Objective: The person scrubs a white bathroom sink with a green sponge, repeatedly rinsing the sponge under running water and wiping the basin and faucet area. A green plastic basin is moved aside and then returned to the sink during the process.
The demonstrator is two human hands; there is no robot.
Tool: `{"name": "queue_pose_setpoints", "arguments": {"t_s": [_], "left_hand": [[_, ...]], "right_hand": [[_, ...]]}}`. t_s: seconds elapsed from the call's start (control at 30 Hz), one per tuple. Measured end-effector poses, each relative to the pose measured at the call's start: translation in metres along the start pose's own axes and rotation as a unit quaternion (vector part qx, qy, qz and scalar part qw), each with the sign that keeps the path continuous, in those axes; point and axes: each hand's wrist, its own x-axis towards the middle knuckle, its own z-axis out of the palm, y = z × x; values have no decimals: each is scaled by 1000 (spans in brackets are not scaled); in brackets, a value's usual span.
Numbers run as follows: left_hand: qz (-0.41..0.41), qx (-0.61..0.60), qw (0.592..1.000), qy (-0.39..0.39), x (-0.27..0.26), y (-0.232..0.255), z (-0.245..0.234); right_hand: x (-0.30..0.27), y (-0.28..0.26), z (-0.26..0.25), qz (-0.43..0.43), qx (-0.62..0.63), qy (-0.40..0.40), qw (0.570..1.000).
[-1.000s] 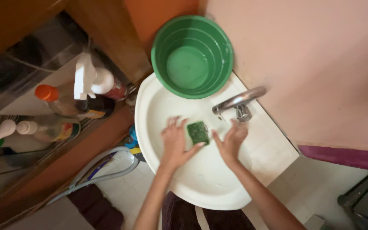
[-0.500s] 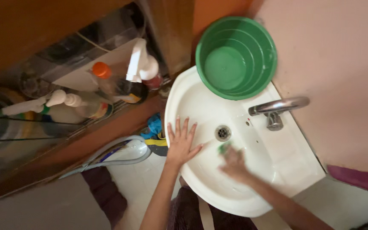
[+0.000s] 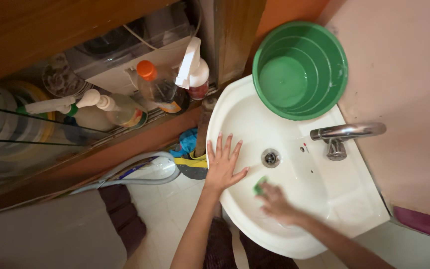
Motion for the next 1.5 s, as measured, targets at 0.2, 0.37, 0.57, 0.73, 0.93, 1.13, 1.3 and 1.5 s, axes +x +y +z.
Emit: {"name": "queue_pose_setpoints", "arguments": {"t_s": [0.2, 0.37, 0.57, 0.73, 0.93, 1.13, 1.3, 1.5], "left_hand": [[-3, 11, 1000, 2, 1, 1, 3], [-18, 4, 1000, 11, 3, 1, -1], [-26, -8, 1000, 15, 1, 1, -1], [-34, -7, 999, 32, 1, 1, 6], [-34, 33, 999, -16, -1, -2, 14], [-38, 30, 998, 32, -2, -3, 15], [-30, 6, 997, 74, -1, 0, 11], [-40, 9, 997, 64, -1, -5, 16]], "right_hand": [[123, 11, -72, 264, 42, 240, 933], [119, -78, -15, -46, 190, 265, 944], [20, 18, -42, 92, -69, 75, 991], [131, -2, -66, 307, 68, 250, 916], [46, -46, 5, -91, 66, 226, 968], [38, 36, -61, 66, -78, 227, 969], [81, -12, -32, 84, -33, 372, 924], [7, -19, -4, -143, -62, 300, 941]]}}
